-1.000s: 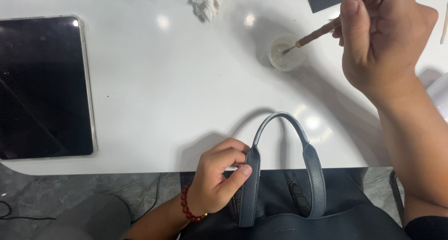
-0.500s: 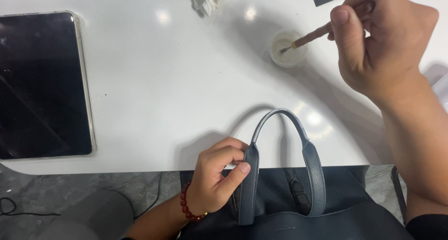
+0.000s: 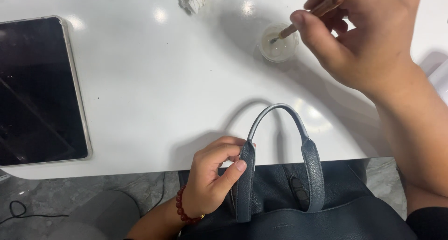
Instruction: Repairing and refinishing the handle of a leather tote bag using heat and finishing tools.
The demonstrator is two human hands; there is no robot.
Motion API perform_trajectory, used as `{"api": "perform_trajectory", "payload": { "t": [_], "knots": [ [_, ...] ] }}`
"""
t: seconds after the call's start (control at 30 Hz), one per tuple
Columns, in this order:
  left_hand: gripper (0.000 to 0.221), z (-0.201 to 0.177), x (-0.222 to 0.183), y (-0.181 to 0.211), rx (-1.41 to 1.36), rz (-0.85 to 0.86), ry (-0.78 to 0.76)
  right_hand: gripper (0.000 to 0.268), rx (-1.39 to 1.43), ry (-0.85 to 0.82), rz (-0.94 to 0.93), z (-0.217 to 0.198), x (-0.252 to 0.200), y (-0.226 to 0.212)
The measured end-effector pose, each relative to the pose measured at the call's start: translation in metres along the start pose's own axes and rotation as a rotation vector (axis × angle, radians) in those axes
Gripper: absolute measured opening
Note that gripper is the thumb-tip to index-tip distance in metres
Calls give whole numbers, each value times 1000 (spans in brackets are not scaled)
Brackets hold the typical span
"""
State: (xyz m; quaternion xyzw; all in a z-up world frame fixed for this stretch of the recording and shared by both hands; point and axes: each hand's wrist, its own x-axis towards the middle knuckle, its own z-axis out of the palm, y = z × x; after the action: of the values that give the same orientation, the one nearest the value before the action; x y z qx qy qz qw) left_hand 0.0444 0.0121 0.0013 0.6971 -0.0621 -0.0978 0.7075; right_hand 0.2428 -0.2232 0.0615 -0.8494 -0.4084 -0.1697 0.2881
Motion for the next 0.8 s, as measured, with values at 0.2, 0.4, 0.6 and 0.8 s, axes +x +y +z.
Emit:
{"api": "perform_trajectory", "payload": {
  "t": [0.2, 0.4, 0.6, 0.8],
  "knots": [
    [19, 0, -5, -1, -200, -121, -72, 11, -40, -39, -22, 4, -10, 6],
    [15, 2, -14, -2, -175, 2, -61, 12, -33, 18, 1, 1, -23, 17],
    [22, 0, -21, 1, -327, -317, -124, 13, 9, 66, 48, -2, -35, 20],
    [36, 4, -18, 17, -438, -421, -117, 13, 161, 110, 160, 3, -47, 29]
  ]
}}
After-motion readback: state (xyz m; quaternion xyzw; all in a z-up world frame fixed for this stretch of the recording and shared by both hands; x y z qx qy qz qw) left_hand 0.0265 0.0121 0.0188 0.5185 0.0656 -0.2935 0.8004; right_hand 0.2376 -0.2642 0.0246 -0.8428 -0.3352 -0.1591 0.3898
